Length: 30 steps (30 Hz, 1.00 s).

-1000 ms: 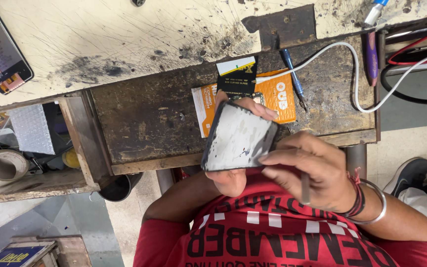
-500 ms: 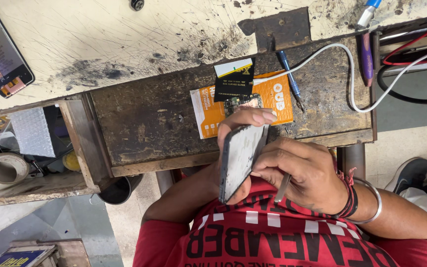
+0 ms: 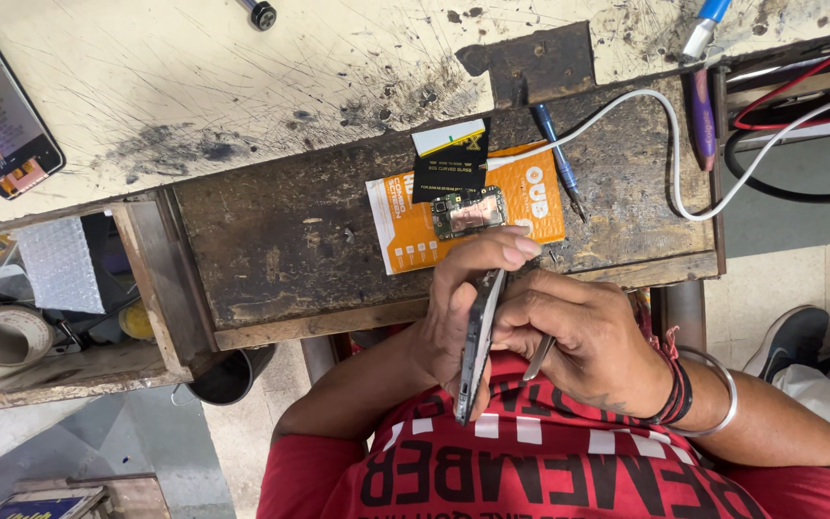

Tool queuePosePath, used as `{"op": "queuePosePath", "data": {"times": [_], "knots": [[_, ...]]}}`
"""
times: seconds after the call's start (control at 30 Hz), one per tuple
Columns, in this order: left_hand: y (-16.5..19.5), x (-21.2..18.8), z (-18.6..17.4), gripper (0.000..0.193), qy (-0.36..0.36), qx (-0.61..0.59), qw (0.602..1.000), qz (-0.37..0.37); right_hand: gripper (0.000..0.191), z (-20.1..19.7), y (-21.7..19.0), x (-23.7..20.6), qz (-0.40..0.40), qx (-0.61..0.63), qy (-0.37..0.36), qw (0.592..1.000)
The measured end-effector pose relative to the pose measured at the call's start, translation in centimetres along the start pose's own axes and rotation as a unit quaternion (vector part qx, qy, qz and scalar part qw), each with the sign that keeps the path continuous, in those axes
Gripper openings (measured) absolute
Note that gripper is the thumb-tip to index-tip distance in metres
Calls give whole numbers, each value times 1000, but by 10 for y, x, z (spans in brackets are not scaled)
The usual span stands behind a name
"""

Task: The person scrapes old adhesive residue off the inside of a phone back cover using a small blade, then picks up a new green replacement back cover, peels its protective film, and presses the cover onto the phone body to fit it.

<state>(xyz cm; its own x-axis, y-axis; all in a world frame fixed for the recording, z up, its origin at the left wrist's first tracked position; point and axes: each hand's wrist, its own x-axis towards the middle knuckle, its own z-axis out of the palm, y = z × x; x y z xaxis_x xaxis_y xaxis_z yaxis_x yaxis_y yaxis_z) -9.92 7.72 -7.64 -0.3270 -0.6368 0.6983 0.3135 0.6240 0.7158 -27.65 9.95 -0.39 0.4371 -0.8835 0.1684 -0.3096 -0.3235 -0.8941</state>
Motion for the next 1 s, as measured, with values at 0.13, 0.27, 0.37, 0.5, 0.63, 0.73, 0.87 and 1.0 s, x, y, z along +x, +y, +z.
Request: {"op": "queuePosePath", "data": {"times": [0.13, 0.27, 0.37, 0.5, 0.63, 0.73, 0.87, 1.0], "knots": [[-2, -1, 2, 93, 1, 18, 1000, 14, 22, 2, 2, -4, 19, 15, 3, 1000], [-5, -1, 4, 96, -1, 21, 1000, 24, 20, 3, 6, -6, 44, 25, -4, 999], [-6, -1, 3, 96, -4, 14, 1000, 27, 20, 3, 7, -8, 53, 35, -9, 998], [-3, 0, 2, 98, -12, 25, 999, 23, 18, 3, 9, -9, 52, 50, -10, 997], [-2, 1, 0, 99, -17, 35, 999, 21, 19, 4, 11, -10, 52, 60, -18, 997], [-1, 1, -2, 98, -23, 37, 999, 21, 17, 3, 13, -10, 53, 73, -27, 996], [-1, 0, -3, 95, -20, 21, 1000, 13, 14, 2, 13, -10, 54, 93, -39, 993], [0, -1, -2, 94, -11, 13, 1000, -3, 14, 1, 12, -10, 62, 107, -46, 991]]}}
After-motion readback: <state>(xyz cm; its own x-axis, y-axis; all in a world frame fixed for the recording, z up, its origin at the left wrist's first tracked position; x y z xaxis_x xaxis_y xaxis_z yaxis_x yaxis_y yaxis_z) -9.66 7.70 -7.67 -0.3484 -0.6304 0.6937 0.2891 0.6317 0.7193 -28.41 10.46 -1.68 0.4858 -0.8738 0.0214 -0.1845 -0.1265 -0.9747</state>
